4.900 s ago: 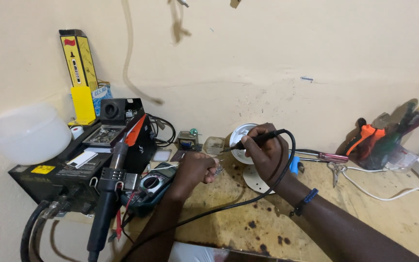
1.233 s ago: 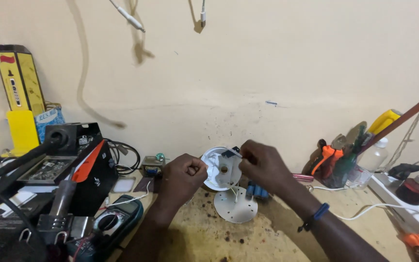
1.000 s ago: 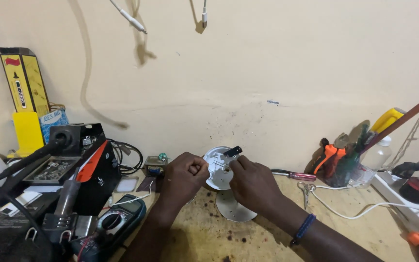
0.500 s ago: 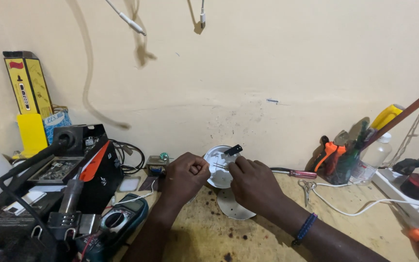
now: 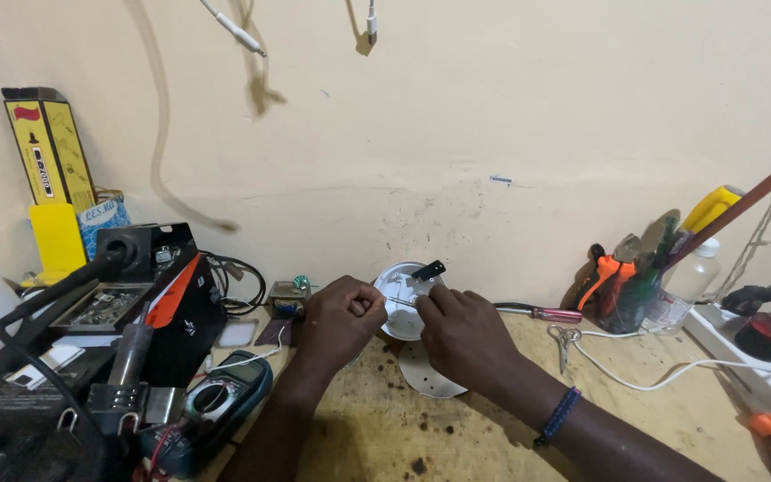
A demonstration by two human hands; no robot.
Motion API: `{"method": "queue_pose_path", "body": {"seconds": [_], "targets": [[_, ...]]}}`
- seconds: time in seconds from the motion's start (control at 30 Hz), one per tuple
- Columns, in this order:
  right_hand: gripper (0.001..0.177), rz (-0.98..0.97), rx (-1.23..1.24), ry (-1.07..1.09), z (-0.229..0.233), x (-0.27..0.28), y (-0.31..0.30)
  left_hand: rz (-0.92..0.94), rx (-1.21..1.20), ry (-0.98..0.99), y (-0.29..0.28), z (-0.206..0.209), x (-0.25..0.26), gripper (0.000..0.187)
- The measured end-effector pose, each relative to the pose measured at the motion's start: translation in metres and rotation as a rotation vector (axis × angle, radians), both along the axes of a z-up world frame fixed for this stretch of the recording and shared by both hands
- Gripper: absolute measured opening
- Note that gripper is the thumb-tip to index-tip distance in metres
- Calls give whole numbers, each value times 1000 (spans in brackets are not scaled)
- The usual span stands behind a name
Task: Soldering wires onto a circular circuit board, likely for an LED light assembly.
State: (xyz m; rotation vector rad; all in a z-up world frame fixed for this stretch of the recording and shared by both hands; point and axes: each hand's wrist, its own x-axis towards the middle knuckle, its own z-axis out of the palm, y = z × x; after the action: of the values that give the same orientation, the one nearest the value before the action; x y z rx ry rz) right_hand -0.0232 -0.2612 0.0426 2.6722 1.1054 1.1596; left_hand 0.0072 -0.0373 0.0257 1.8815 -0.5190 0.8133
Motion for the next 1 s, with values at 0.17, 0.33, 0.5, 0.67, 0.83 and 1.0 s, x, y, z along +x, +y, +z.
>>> {"method": "queue_pose_path", "body": {"seconds": [0.17, 0.33, 0.5, 0.67, 0.83, 1.0], "targets": [[16, 27, -3, 14, 1, -4, 3, -37, -11, 98, -1, 9, -7, 6], [19, 112, 630, 529, -9, 4, -2, -169, -230, 370, -2, 25, -22, 27], [14, 241, 1157, 835, 0, -5, 9, -183, -287, 546, -6, 36, -28, 26], [6, 331, 1380, 1099, 7, -11, 11, -265, -402, 775, -18, 61, -50, 21], [9, 512, 1367, 1169, 3, -18, 19, -334, -525, 762, -27, 53, -46, 17], [7, 470, 1286, 1085, 17, -30, 24, -333, -577, 725, -35, 41, -41, 10]]}}
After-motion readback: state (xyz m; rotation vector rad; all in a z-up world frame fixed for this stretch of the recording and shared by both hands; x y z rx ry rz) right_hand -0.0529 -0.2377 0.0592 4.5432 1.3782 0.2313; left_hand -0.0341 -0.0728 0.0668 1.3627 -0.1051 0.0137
